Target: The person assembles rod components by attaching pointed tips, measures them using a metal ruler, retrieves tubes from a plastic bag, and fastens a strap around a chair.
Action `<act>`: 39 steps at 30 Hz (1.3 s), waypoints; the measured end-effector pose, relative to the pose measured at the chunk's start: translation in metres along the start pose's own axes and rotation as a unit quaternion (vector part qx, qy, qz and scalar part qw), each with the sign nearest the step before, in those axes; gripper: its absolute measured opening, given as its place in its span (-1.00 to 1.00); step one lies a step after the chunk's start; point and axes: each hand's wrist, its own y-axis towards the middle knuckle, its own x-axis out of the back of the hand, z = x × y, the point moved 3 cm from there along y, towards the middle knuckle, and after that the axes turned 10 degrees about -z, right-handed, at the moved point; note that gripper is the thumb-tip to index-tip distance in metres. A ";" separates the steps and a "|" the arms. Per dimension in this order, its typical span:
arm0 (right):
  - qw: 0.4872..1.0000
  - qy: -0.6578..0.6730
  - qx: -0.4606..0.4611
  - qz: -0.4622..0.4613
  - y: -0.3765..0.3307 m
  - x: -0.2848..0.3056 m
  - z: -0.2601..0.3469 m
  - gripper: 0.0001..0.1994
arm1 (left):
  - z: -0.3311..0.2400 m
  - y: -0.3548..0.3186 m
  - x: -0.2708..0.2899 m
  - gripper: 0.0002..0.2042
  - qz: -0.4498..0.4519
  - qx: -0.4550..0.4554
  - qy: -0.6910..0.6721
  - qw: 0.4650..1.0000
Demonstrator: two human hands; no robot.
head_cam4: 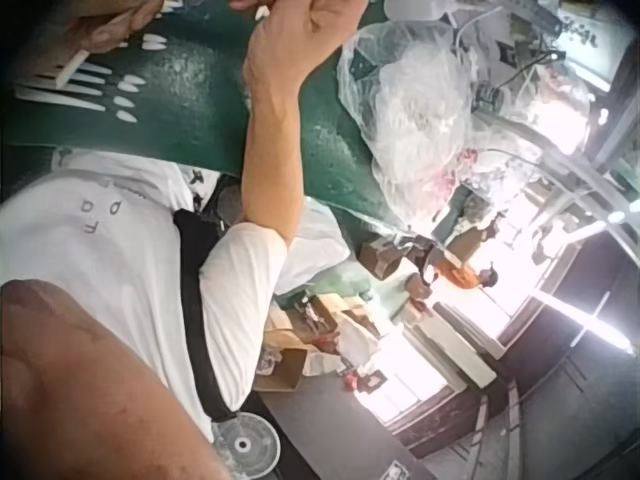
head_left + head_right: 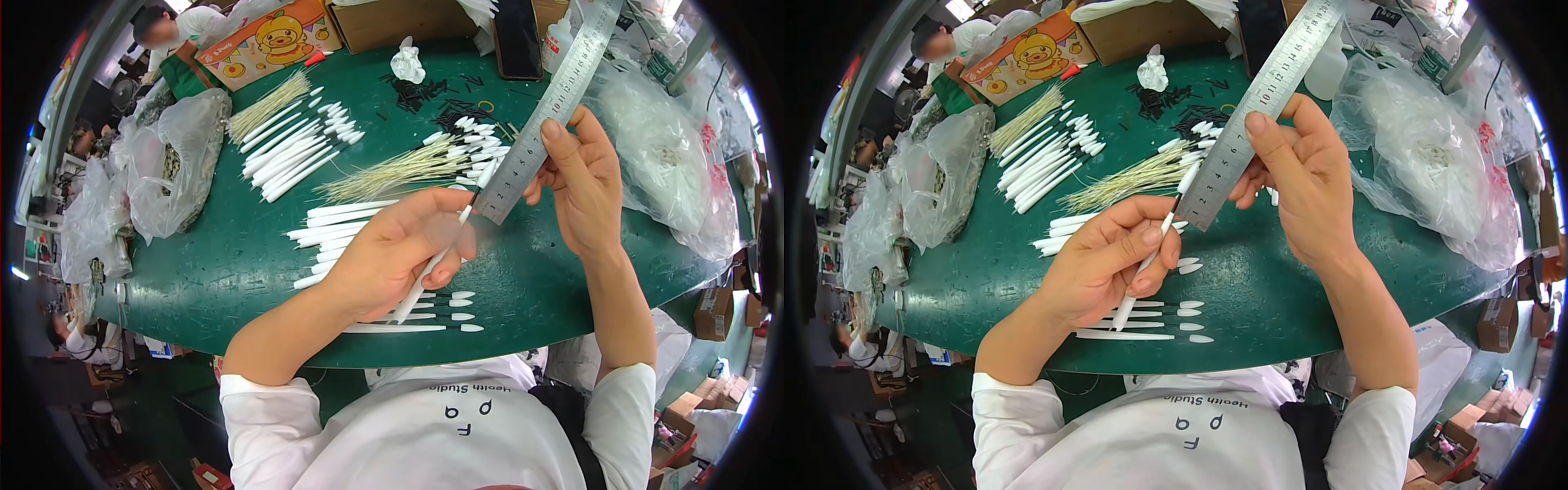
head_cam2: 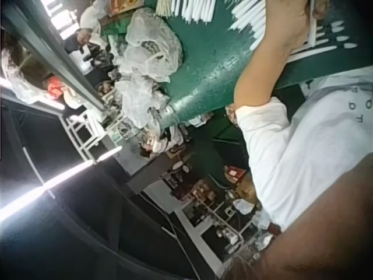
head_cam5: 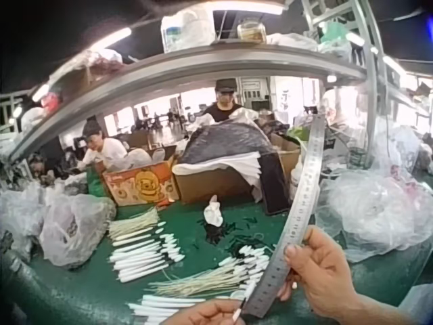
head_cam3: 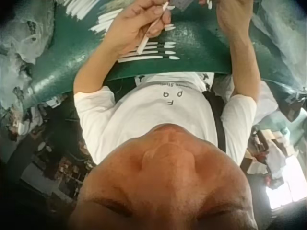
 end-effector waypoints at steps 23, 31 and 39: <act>1.000 -0.008 0.014 0.003 -0.002 -0.001 0.003 -0.80 | -0.001 -0.001 -0.001 -0.73 0.003 0.004 0.016 1.000; 1.000 -0.008 0.015 0.003 -0.002 0.000 0.004 -0.80 | 0.000 -0.001 -0.001 -0.74 0.008 0.007 0.007 1.000; 0.997 -0.060 0.012 -0.054 0.004 0.035 0.018 -0.80 | -0.008 0.002 0.001 -0.68 -0.003 -0.028 0.024 0.999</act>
